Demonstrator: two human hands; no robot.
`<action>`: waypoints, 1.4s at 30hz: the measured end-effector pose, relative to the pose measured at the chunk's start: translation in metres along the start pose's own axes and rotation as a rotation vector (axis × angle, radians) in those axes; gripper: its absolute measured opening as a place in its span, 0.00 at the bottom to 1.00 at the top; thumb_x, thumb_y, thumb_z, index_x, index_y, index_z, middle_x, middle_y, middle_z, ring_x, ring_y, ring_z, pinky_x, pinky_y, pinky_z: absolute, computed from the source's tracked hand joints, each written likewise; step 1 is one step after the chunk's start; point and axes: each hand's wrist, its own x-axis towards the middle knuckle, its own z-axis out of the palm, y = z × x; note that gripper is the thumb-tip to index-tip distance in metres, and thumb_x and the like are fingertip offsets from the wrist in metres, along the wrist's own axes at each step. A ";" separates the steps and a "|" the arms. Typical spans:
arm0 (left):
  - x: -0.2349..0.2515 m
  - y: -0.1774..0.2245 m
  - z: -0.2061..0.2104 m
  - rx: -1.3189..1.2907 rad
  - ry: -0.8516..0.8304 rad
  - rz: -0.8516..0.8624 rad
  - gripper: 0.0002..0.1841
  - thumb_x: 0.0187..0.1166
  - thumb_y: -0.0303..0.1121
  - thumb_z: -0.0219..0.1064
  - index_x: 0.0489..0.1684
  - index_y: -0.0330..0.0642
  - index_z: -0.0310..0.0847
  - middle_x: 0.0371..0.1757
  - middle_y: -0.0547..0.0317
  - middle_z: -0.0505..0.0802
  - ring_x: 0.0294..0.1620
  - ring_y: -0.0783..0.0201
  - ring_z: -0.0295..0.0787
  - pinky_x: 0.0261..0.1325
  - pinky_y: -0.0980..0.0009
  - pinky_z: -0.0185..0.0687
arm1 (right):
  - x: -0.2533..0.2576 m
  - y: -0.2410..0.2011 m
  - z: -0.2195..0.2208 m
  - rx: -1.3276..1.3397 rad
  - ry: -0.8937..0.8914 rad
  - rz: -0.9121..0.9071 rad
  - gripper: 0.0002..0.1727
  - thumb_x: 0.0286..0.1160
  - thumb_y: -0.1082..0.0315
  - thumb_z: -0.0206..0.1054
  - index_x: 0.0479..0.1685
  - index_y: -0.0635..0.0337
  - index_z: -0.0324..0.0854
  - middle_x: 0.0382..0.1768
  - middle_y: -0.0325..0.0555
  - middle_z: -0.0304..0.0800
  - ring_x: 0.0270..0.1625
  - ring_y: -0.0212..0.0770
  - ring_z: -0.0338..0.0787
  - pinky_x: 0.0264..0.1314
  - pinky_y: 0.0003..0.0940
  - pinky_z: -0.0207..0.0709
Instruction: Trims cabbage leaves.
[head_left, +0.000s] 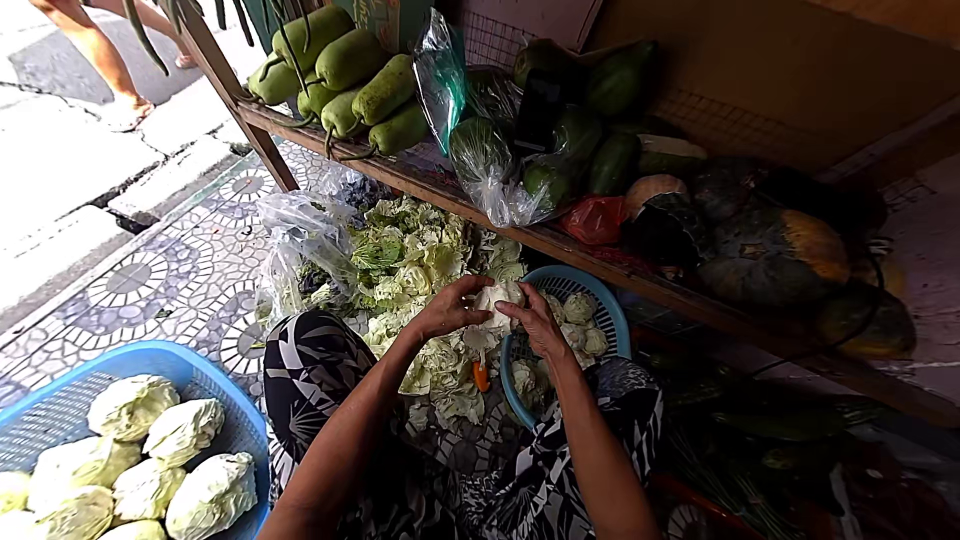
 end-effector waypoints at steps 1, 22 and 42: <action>0.000 0.001 0.000 -0.001 0.002 -0.003 0.32 0.73 0.27 0.74 0.79 0.35 0.70 0.77 0.42 0.80 0.70 0.54 0.85 0.70 0.59 0.83 | 0.000 -0.001 0.000 0.004 0.003 0.001 0.36 0.64 0.65 0.78 0.73 0.69 0.71 0.61 0.60 0.84 0.58 0.41 0.87 0.60 0.34 0.83; 0.003 -0.017 0.019 0.679 0.299 -0.095 0.16 0.81 0.17 0.54 0.55 0.32 0.89 0.59 0.34 0.89 0.67 0.33 0.79 0.69 0.46 0.75 | 0.001 0.007 0.021 -0.220 0.318 -0.097 0.44 0.57 0.64 0.85 0.74 0.74 0.69 0.66 0.70 0.79 0.68 0.53 0.83 0.72 0.45 0.76; 0.011 -0.027 0.020 0.162 0.533 -0.133 0.22 0.89 0.40 0.59 0.69 0.29 0.78 0.74 0.21 0.73 0.68 0.34 0.77 0.71 0.45 0.73 | 0.000 -0.003 0.013 0.556 0.232 -0.014 0.22 0.85 0.73 0.53 0.77 0.64 0.61 0.53 0.52 0.81 0.48 0.39 0.88 0.48 0.35 0.86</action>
